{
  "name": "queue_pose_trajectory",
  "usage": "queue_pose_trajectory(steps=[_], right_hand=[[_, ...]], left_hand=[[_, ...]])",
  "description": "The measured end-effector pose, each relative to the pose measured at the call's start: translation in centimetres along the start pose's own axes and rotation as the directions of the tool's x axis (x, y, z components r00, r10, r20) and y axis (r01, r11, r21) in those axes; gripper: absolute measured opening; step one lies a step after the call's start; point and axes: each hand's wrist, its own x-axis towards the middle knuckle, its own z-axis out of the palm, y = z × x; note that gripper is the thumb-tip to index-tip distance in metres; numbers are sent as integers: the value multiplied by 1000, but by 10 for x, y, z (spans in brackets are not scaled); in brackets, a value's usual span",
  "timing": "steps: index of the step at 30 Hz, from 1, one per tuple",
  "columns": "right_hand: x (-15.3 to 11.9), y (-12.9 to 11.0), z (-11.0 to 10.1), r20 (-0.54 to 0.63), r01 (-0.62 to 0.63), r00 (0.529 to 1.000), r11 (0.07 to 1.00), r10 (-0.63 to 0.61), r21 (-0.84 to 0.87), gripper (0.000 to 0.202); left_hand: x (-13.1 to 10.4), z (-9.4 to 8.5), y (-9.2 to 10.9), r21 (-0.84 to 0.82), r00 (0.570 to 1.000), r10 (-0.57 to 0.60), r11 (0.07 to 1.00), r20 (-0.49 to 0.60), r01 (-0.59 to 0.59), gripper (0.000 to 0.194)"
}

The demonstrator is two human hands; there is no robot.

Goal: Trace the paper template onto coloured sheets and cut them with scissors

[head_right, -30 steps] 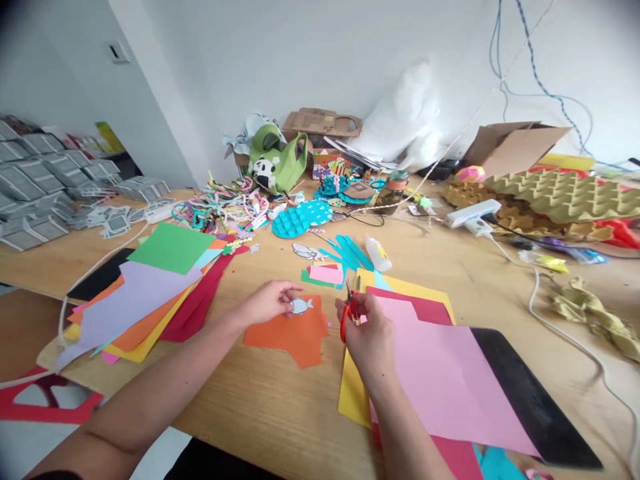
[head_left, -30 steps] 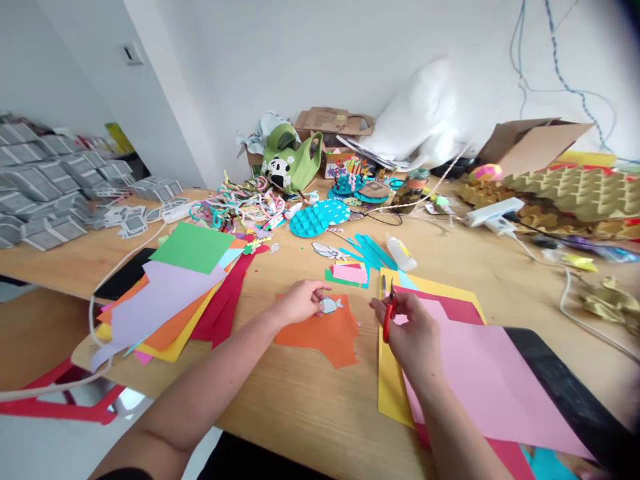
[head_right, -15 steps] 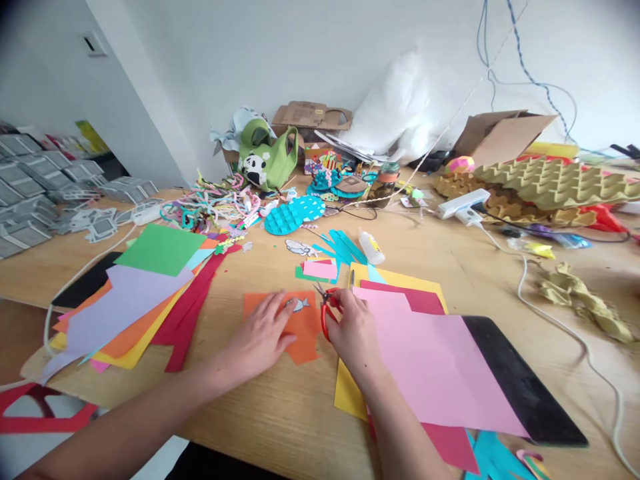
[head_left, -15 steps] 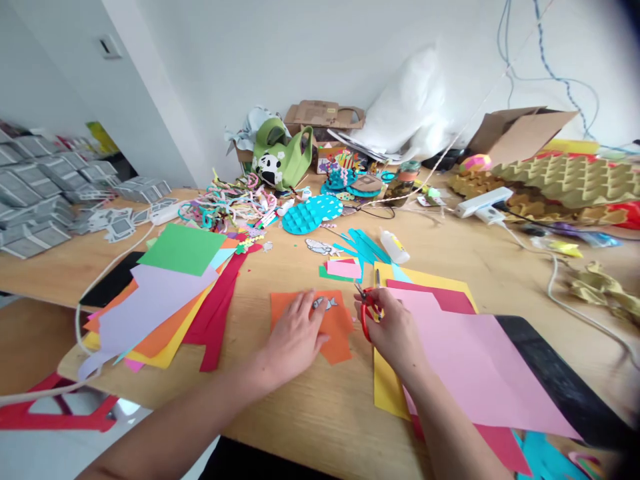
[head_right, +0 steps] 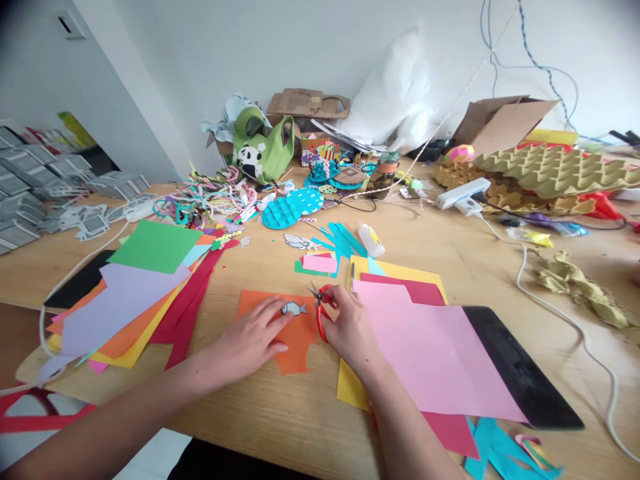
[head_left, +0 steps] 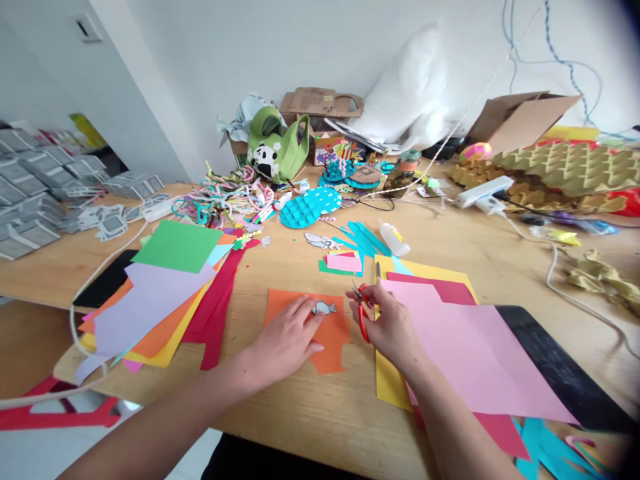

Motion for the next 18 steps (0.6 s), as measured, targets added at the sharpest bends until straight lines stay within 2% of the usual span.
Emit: queue_pose_trajectory(steps=[5,9,13,18], right_hand=[[2,-2,1,134,62,989,998,-58,-22,7],[3,-3,1,212,41,977,999,-35,-28,10],[2,2,5,221,-49,974,999,52,-17,7],[2,6,7,194,-127,973,992,125,-1,6]], left_hand=[[16,6,16,130,999,-34,991,10,32,39],[15,17,19,253,999,-12,967,-40,21,42],[11,22,16,289,997,8,957,-72,13,45],[12,25,12,246,997,17,969,-75,2,46]])
